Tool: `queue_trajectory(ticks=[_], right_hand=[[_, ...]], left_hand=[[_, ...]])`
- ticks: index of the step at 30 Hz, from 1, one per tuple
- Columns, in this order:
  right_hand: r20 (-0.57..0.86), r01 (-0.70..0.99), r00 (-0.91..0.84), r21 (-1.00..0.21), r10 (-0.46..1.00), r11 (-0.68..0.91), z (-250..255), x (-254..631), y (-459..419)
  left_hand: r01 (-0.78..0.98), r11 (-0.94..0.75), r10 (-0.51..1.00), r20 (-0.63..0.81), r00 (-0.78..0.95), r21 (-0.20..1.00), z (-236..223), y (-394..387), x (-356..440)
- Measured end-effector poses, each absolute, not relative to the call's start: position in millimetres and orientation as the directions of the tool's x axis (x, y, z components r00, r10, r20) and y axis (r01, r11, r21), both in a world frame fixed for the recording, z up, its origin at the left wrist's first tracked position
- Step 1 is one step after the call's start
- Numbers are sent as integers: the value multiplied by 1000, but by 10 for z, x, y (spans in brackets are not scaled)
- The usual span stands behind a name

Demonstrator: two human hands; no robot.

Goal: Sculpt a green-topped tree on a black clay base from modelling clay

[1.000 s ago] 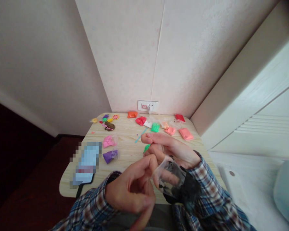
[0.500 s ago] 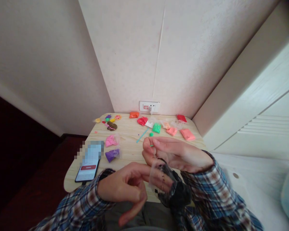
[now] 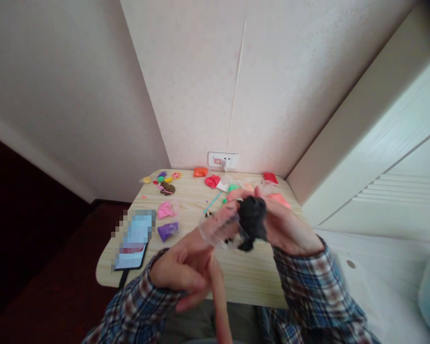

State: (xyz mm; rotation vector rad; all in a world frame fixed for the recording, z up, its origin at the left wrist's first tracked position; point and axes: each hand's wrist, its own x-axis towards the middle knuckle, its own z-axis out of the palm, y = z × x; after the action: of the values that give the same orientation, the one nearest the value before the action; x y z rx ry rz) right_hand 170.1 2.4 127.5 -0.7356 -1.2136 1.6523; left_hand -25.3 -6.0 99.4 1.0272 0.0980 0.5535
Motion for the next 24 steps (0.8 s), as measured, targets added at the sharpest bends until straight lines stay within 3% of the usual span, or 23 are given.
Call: queue_trajectory(ticks=[2, 5, 8, 13, 18, 24], right_hand=[[120, -239, -245, -969, 962, 60, 1273, 1795, -8], [211, -43, -27, -977, 977, 210, 1266, 1860, -89], [345, 168, 55, -928, 937, 332, 1260, 1832, -167], [537, 448, -56, -740, 842, 501, 1206, 1734, -226], [604, 617, -233, -514, 762, 596, 1133, 1729, -233], [616, 675, -244, -446, 749, 587, 1100, 1749, -186]], left_hand=[[-430, 491, 368, 267, 891, 758, 1030, 73, -200], [-496, 472, 411, 316, 855, 728, 997, 178, -143], [-506, 454, 496, 264, 828, 733, 898, 181, -146], [-450, 426, 547, 173, 819, 785, 861, 164, -179], [-476, 430, 579, 170, 797, 767, 927, 158, -183], [-417, 445, 652, 33, 758, 792, 883, 118, -184]])
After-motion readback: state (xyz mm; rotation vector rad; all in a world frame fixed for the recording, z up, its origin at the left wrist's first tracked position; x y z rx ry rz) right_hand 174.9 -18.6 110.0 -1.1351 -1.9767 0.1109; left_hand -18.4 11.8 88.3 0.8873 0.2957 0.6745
